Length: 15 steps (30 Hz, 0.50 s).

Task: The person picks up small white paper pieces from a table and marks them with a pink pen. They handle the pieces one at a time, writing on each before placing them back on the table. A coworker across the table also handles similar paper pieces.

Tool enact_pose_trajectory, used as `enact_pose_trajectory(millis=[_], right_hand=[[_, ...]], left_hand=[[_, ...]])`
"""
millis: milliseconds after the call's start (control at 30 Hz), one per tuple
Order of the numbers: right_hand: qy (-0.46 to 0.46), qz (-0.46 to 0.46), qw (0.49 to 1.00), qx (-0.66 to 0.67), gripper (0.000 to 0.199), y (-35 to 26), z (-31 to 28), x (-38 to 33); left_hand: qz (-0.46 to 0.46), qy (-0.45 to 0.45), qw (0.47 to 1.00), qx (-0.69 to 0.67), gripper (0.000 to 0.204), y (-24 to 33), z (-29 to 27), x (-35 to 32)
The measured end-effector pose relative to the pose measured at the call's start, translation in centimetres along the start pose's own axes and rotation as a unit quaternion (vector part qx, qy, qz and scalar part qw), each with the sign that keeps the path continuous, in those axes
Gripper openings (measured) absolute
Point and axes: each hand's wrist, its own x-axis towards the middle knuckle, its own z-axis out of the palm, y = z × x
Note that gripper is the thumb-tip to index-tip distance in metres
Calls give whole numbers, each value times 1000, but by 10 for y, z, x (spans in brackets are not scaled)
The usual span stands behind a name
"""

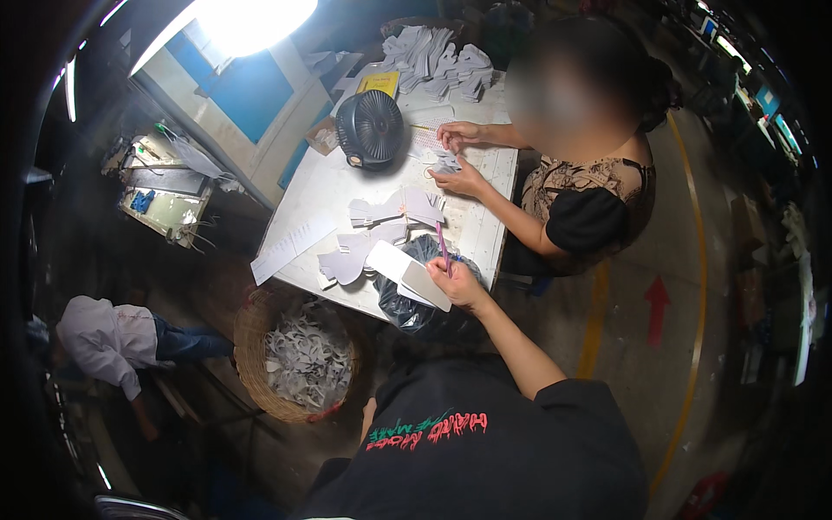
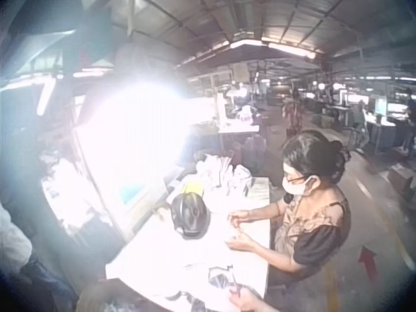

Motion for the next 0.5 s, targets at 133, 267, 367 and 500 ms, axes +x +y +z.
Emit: enact_pose_trajectory(millis=[133,267,367,500], right_hand=[[-5,6,999,46,23,1,-1,2],[5,-24,999,-27,23,0,0,1],[4,-12,1000,-25,25,-2,2,-1],[7,-9,1000,-18,23,-6,4,-2]], left_hand=[[71,-39,994,67,19,-18,2,23],[85,-140,979,-122,40,-41,-1,17],[80,-203,966,-138,46,-34,-13,2],[72,-127,979,144,48,18,-23,-34]])
